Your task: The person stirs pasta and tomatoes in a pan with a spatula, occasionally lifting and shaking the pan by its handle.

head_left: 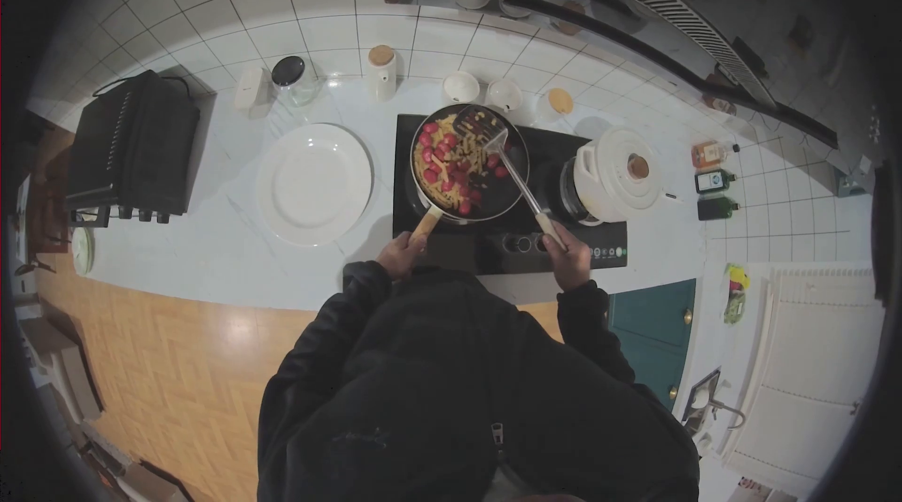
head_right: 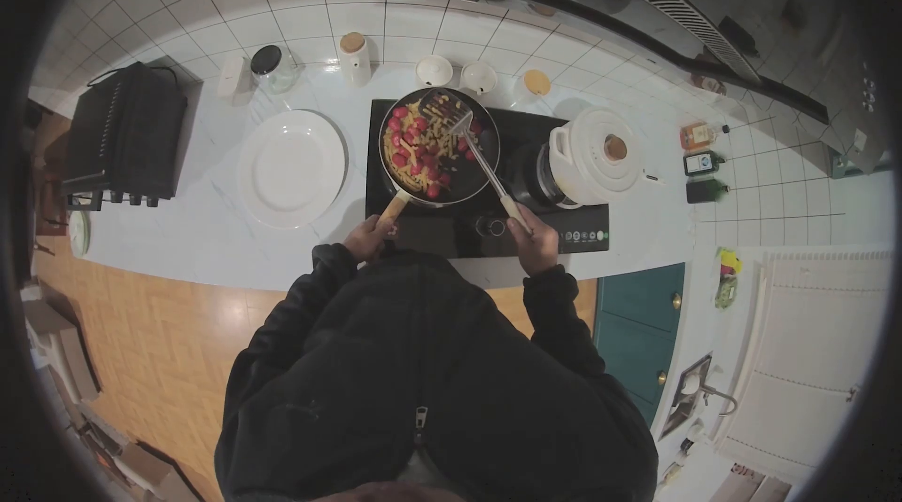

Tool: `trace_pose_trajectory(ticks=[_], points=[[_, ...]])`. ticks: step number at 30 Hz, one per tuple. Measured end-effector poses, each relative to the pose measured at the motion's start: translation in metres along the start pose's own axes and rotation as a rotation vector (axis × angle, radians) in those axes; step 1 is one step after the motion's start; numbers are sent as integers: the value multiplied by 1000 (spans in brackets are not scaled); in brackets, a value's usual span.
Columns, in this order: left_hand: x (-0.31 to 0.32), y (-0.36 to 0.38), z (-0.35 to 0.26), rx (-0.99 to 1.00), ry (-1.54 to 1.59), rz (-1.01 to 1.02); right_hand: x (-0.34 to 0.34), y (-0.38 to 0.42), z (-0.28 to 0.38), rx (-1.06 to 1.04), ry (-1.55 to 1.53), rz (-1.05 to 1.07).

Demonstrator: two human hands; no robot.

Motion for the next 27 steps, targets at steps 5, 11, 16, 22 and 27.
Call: trace_pose_trajectory(ticks=[5, 11, 16, 22, 27], points=[[1, -6, 6, 11, 42, -6, -4, 0, 3, 6, 24, -16], [1, -7, 8, 13, 79, 4, -21, -1, 14, -83, 233, -81], [1, -4, 5, -6, 67, 14, -29, 1, 15, -136, 223, -144], [0, -3, 6, 10, 60, 2, -31, 2, 15, -149, 276, -159], [0, -2, 5, 0, 63, 37, -32, 2, 10, -155, 378, -163]])
Point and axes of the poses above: each hand's wrist, its own y-axis away from the middle knuckle, its own x-axis out of the palm, z = x × y, the point moved 4 cm from there along -y, towards the middle knuckle, and after that the axes turned 4 degrees about -x, right-handed, at the moved point
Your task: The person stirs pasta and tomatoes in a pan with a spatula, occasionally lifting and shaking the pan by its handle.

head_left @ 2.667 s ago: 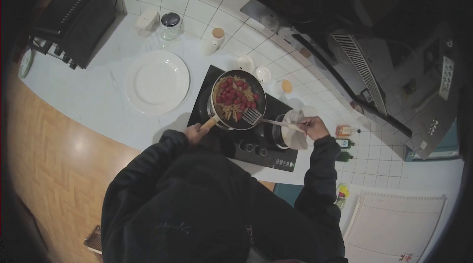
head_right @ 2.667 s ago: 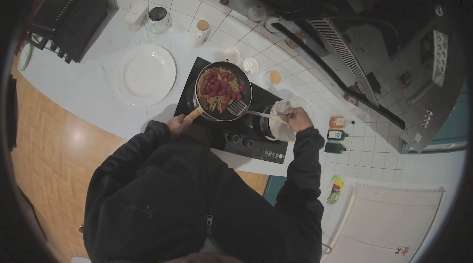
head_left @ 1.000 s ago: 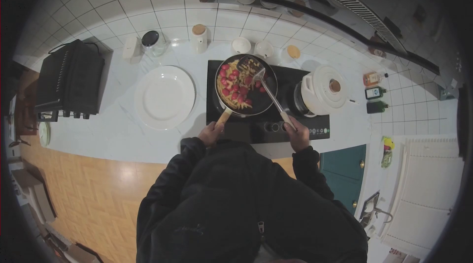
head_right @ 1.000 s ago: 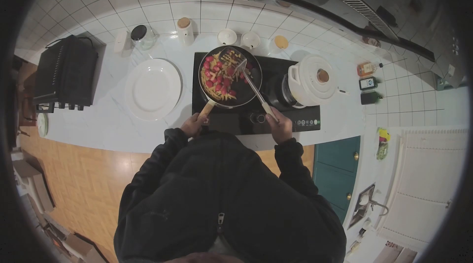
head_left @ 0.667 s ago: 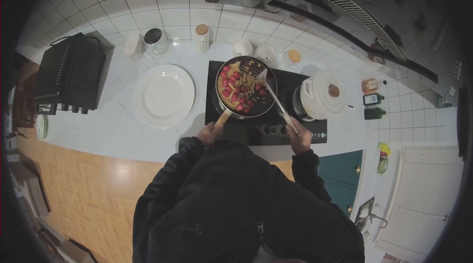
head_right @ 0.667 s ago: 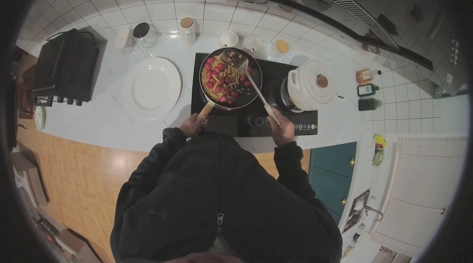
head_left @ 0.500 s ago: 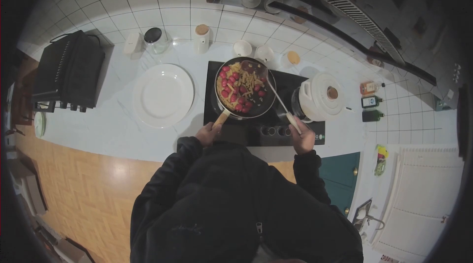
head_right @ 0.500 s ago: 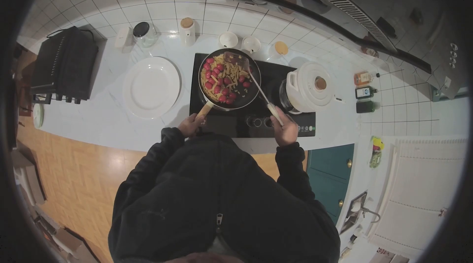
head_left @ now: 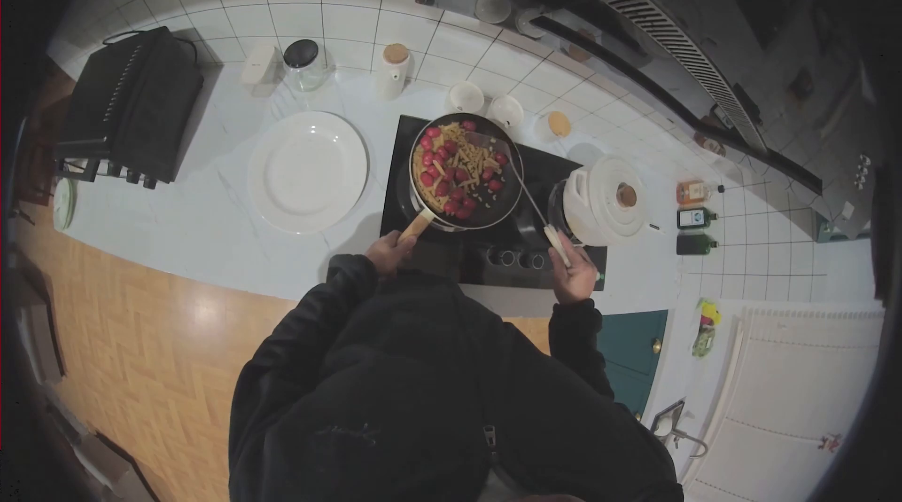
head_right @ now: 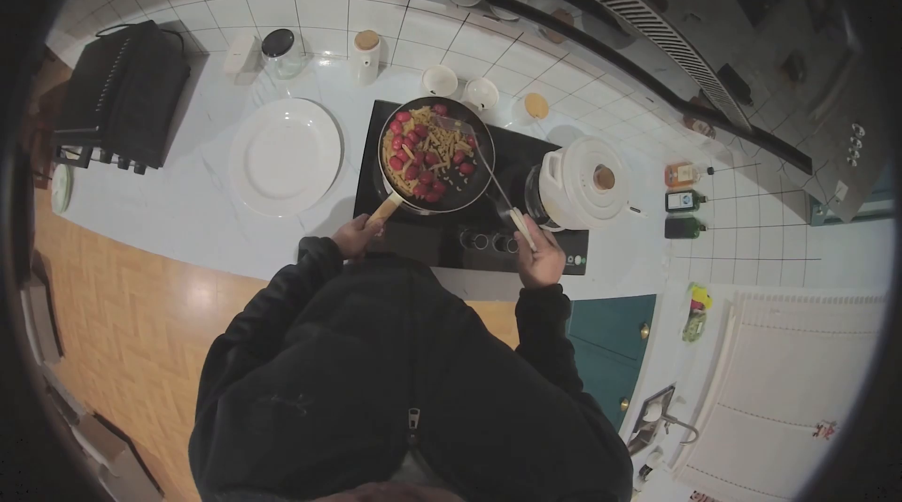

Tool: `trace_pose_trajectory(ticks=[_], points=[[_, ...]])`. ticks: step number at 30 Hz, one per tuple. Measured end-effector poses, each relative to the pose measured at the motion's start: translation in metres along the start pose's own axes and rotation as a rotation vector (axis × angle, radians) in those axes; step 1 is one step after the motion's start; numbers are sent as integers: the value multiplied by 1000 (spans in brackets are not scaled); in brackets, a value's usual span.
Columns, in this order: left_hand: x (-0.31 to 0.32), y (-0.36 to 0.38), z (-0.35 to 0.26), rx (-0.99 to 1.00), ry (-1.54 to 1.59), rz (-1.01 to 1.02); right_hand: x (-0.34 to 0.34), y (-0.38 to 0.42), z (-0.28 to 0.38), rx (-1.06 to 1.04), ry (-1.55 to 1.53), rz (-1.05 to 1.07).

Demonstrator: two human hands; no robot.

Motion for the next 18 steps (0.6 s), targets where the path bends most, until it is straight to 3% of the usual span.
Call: trace_pose_trajectory(ticks=[6, 18], points=[[0, -5, 4, 54, -23, -80, 8, 1, -12, -148, 103, -52], [1, -2, 2, 15, -17, -28, 25, -5, -7, -99, 282, -15]])
Point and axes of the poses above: each hand's wrist, its own y-axis away from the middle knuckle, its own x-axis out of the palm, z = x × y, the point moved 4 cm from there along -y, towards the middle knuckle, and after that the axes turned 4 degrees about -x, right-handed, at the moved point
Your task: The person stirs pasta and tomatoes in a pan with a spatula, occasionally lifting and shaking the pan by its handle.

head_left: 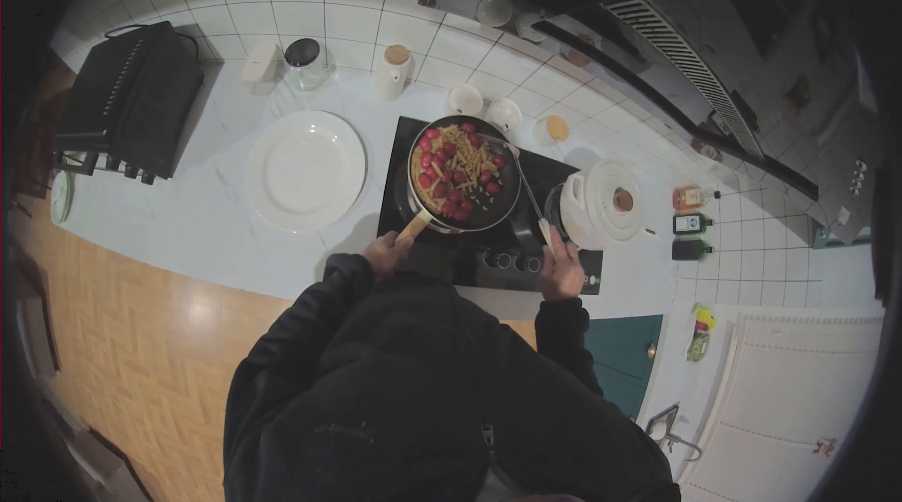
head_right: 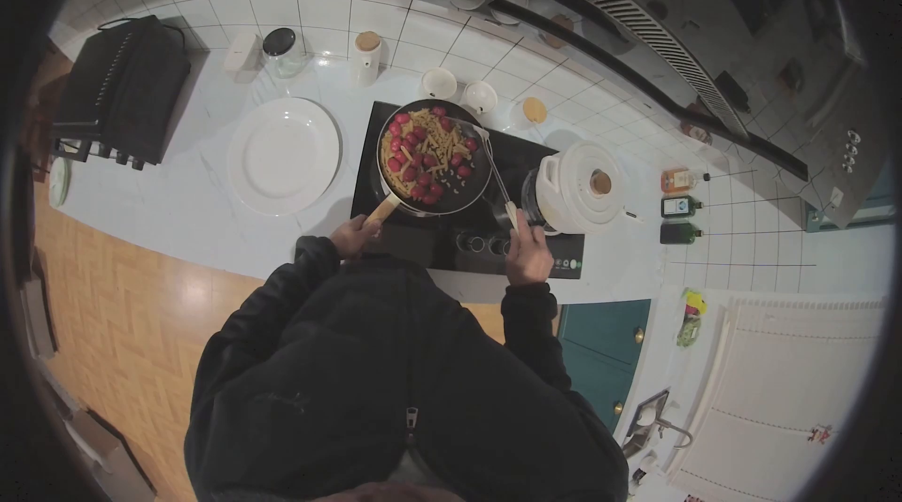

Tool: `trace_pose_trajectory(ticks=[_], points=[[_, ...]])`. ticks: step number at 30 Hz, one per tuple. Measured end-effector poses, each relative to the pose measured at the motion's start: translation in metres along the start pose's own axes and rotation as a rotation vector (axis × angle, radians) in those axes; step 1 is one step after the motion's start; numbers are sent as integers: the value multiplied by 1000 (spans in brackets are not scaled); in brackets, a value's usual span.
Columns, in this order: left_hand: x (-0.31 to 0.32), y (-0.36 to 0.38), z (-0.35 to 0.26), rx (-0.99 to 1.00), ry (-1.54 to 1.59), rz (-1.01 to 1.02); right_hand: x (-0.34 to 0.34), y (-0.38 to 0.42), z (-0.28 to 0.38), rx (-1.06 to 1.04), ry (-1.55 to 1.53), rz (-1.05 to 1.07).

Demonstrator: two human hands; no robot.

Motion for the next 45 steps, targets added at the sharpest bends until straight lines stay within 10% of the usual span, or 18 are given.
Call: trace_pose_trajectory(ticks=[3, 9, 18, 30, 45], points=[[0, -7, 7, 27, 19, -36, 14, -2, 3, -239, 104, -221], [-3, 2, -2, 56, -43, -11, 44, -10, 25, -59, -133, 118], [-3, -2, 3, 92, -50, -85, 17, -9, 42, -561, -64, -223], [-2, -5, 6, 95, -33, -51, -41, -17, 54, -39, -268, 62], [-3, -4, 4, 82, -60, -88, 7, -20, 72, -356, -158, 97]])
Point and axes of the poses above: each hand's wrist, its own y-axis away from the middle knuckle, its own x-axis out of the palm, z = x × y, the point moved 4 cm from there along -y, towards the middle knuckle, and after that the axes turned 4 degrees about -x, right-handed, at the moved point
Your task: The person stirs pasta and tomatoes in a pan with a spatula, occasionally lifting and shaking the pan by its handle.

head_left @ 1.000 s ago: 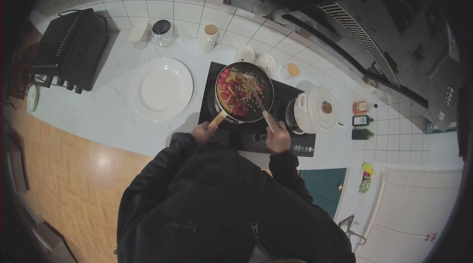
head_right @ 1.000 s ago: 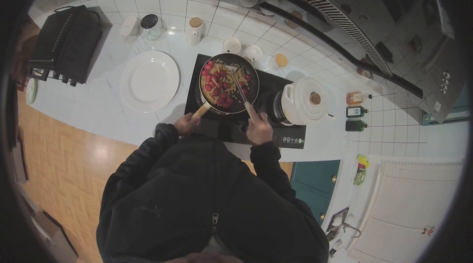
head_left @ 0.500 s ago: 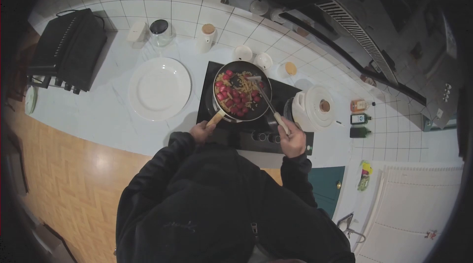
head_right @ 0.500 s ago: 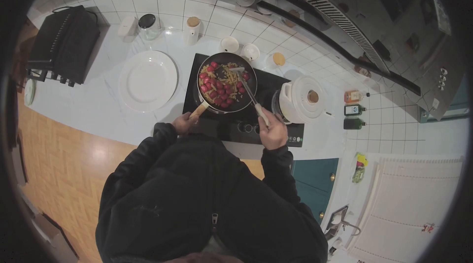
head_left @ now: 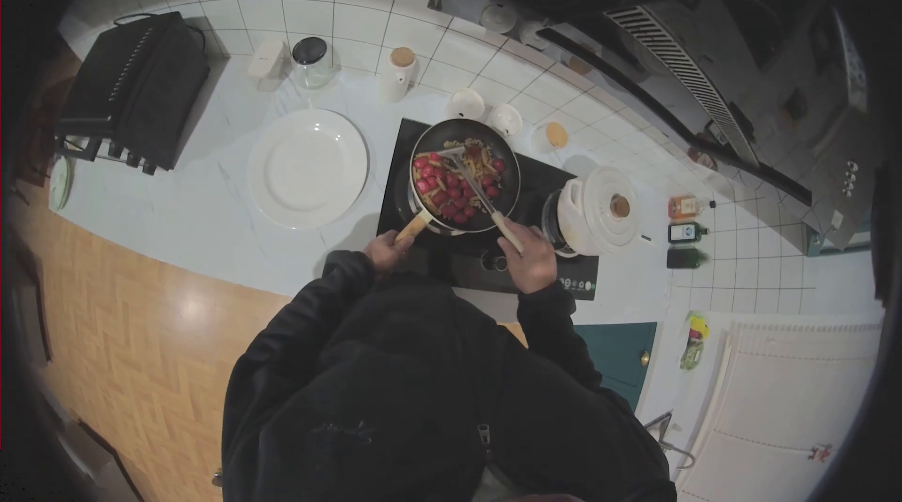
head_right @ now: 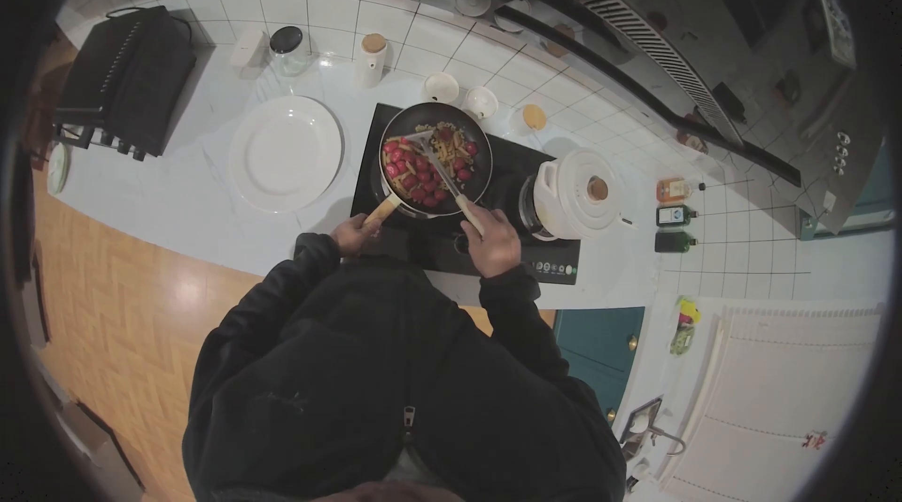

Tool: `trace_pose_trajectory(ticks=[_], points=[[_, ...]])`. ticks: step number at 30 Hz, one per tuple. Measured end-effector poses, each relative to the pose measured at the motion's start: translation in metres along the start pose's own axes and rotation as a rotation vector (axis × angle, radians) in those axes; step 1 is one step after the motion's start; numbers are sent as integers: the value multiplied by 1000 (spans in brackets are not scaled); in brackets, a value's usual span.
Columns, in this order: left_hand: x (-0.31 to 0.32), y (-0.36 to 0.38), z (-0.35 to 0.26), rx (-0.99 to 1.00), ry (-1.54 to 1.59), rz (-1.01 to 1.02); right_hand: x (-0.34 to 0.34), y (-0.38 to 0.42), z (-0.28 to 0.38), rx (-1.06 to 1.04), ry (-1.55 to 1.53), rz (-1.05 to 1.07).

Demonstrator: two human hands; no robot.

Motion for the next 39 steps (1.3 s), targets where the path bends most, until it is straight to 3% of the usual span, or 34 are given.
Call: trace_pose_trajectory(ticks=[9, 14, 21, 27, 32, 36, 39], points=[[0, 6, -4, -63, 73, 46, -89, 7, 3, 62, -168, -42], [3, -1, 2, -9, 63, 22, -137, 24, -7, 277, -229, 113], [3, -1, 2, 0, 74, 8, -121, 32, -9, 327, -120, 245], [-2, 10, -12, -84, 68, 40, -103, 32, -16, 294, -4, 176], [-3, 43, -55, -104, -40, 92, -130, 46, -21, 376, -310, 49], [-3, 61, -40, 42, -51, 105, -144, 67, -17, 415, -387, -66], [-8, 94, -54, -1, 24, 118, -150, 85, -26, 353, -461, -252]])
Point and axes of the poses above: each hand's wrist, its own y-axis away from the middle knuckle, its own x-axis out of the palm, z = x × y, the point moved 4 cm from there along -y, towards the middle knuckle, and after that the axes turned 4 degrees about -x, right-handed, at the moved point
